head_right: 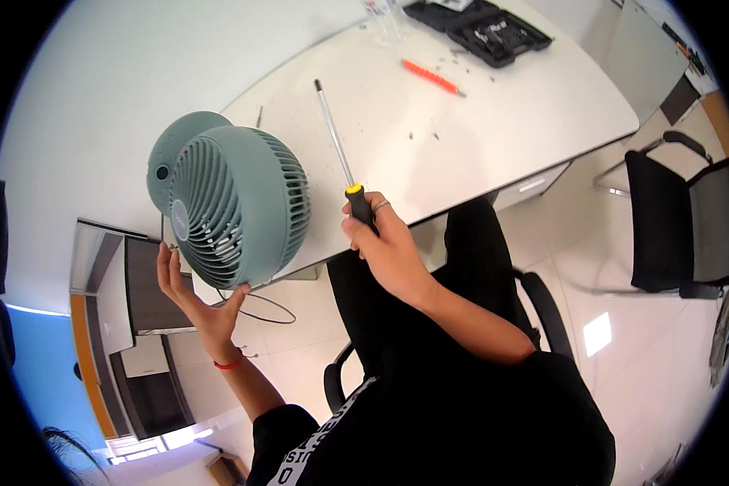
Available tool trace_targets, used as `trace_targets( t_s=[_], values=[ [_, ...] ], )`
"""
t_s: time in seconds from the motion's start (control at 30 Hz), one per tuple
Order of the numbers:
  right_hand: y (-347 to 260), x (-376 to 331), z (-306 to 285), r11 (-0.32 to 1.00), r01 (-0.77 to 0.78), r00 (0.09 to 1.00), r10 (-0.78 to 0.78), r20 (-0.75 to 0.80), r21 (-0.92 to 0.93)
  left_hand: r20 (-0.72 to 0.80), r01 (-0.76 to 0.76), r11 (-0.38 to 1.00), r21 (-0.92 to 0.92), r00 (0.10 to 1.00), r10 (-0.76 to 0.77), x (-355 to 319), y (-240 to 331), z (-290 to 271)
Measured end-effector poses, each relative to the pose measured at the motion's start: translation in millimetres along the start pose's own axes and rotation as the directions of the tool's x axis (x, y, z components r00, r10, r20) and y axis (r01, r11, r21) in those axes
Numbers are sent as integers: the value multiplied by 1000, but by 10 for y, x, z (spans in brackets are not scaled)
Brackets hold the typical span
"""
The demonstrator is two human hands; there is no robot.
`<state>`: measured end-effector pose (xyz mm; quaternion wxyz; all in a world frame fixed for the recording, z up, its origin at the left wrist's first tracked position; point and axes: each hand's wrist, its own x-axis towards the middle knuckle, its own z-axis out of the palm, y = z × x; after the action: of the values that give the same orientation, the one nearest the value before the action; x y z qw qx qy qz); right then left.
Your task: The person assembles a small teal desk fan on a white office desk. They use a screwdriver to attach the front grille to the fan body, then secure the rear grille, and finally tighten screws on the base.
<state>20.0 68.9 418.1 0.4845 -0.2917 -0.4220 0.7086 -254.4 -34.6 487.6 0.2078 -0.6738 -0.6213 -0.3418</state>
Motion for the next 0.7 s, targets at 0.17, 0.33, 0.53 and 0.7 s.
trace_targets(
  t_s=[0.17,0.33,0.53,0.7],
  values=[
    [-480,558,233,958,286,956,-285,74,-5,-213,0,998,-60,977,-13,131,-117,-25],
    [-1005,1052,856,804,591,767,-538,350,-58,-423,139,959,-247,875,-236,312,-149,57],
    [-874,1301,1114,794,565,754,-385,532,-226,-86,171,939,-298,975,-205,273,-295,269],
    [-728,1429,799,818,563,789,-489,373,-119,-212,262,774,-576,867,-451,-159,-388,395]
  ],
)
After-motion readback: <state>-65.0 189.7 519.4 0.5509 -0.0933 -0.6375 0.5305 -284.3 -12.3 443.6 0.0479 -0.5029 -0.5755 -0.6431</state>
